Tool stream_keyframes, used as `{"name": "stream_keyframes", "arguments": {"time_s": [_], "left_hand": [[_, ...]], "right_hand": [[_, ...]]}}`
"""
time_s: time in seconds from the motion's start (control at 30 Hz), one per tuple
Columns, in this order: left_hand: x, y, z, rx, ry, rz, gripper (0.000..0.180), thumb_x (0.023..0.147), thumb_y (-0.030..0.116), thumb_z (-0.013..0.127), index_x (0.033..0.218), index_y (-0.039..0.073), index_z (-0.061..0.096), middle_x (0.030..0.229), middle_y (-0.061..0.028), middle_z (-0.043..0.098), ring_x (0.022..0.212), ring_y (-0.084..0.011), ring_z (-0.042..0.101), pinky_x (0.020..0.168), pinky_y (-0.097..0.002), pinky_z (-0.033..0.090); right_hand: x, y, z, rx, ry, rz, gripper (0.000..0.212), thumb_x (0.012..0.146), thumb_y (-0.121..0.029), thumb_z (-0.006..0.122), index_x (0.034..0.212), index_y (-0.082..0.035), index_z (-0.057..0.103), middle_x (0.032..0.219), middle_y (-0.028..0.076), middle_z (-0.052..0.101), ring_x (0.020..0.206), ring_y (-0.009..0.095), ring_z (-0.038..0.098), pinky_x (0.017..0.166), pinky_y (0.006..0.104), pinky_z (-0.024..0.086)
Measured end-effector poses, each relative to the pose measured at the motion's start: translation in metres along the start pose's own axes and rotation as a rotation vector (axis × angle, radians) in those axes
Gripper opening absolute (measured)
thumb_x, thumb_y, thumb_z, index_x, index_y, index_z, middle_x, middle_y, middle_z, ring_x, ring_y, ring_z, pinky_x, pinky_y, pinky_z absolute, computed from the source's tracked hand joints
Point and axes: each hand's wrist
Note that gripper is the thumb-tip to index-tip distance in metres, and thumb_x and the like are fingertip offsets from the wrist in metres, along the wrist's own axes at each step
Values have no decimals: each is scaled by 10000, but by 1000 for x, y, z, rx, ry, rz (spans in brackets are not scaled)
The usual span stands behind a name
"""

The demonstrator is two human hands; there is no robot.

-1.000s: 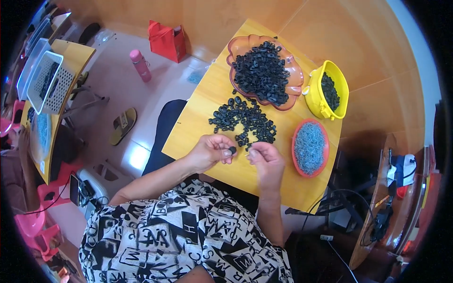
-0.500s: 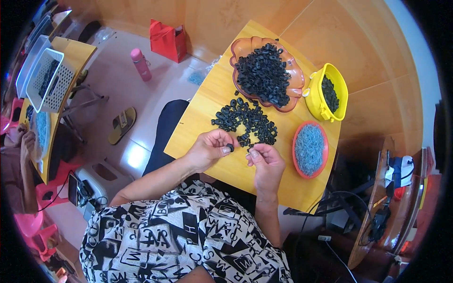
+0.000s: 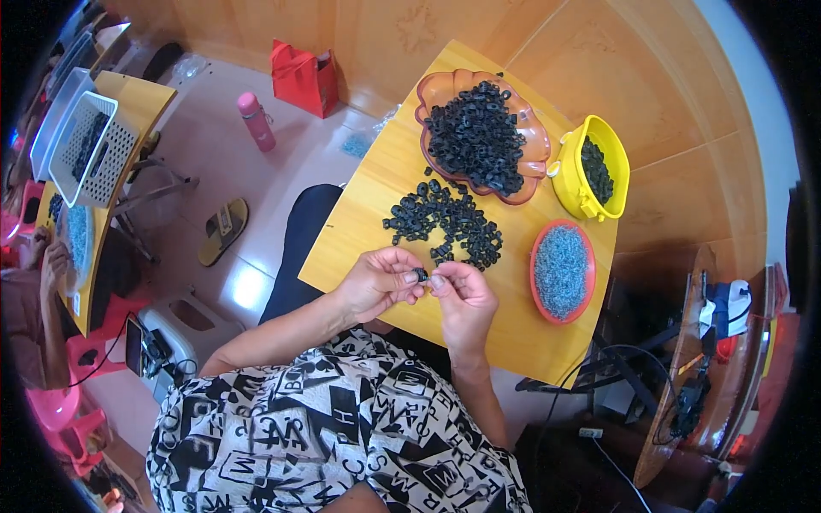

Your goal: The person assembles small fasteners by picking up plastic parts and inserting metal pins into them by hand.

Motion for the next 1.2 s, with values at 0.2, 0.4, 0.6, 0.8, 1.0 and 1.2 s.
{"name": "stream_keyframes", "arguments": {"time_s": [0.2,0.4,0.6,0.8,1.0,1.2], "left_hand": [[0,-5,-4,111,26,61,135,829,-26,562,962,-8,575,848,-126,634,728,-195,631,629,-278,532],[-2,-8,-5,243,33,134,112,819,-42,573,929,-28,585,830,-133,634,720,-191,628,623,-287,532],[-4,-9,-14,163,-57,77,96,823,-37,571,917,-33,590,832,-142,633,728,-196,629,624,-301,535],[0,-2,-15,5,-82,38,131,830,-11,569,959,-4,591,861,-146,631,736,-209,633,636,-301,531],[2,-1,-18,-31,-122,26,157,835,9,570,991,7,587,890,-148,634,756,-211,638,653,-301,529],[1,-1,-21,-49,-130,20,154,841,17,567,994,9,584,896,-148,636,759,-209,639,654,-303,529]], "right_hand": [[0,11,0,-254,24,-129,120,801,68,597,914,36,572,840,49,600,739,82,568,673,208,472],[-5,14,0,-269,5,-163,123,758,41,647,865,28,588,838,71,615,718,113,587,638,233,492],[-1,14,-15,27,-254,195,148,776,-31,678,876,33,591,778,38,610,708,96,577,635,222,483],[14,2,-35,-379,-35,-20,160,750,-41,683,892,-5,620,777,49,596,681,132,567,608,257,460],[38,-1,-15,-1057,-198,-554,204,660,2,660,859,-39,638,791,110,516,768,284,516,666,352,440],[47,15,-10,-1195,-224,-515,164,661,-17,657,823,-34,636,781,104,495,772,278,496,663,369,434]]}}
Point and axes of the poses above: each hand's wrist, its own x-axis towards the middle knuckle, its own z-axis out of the palm, y = z × x
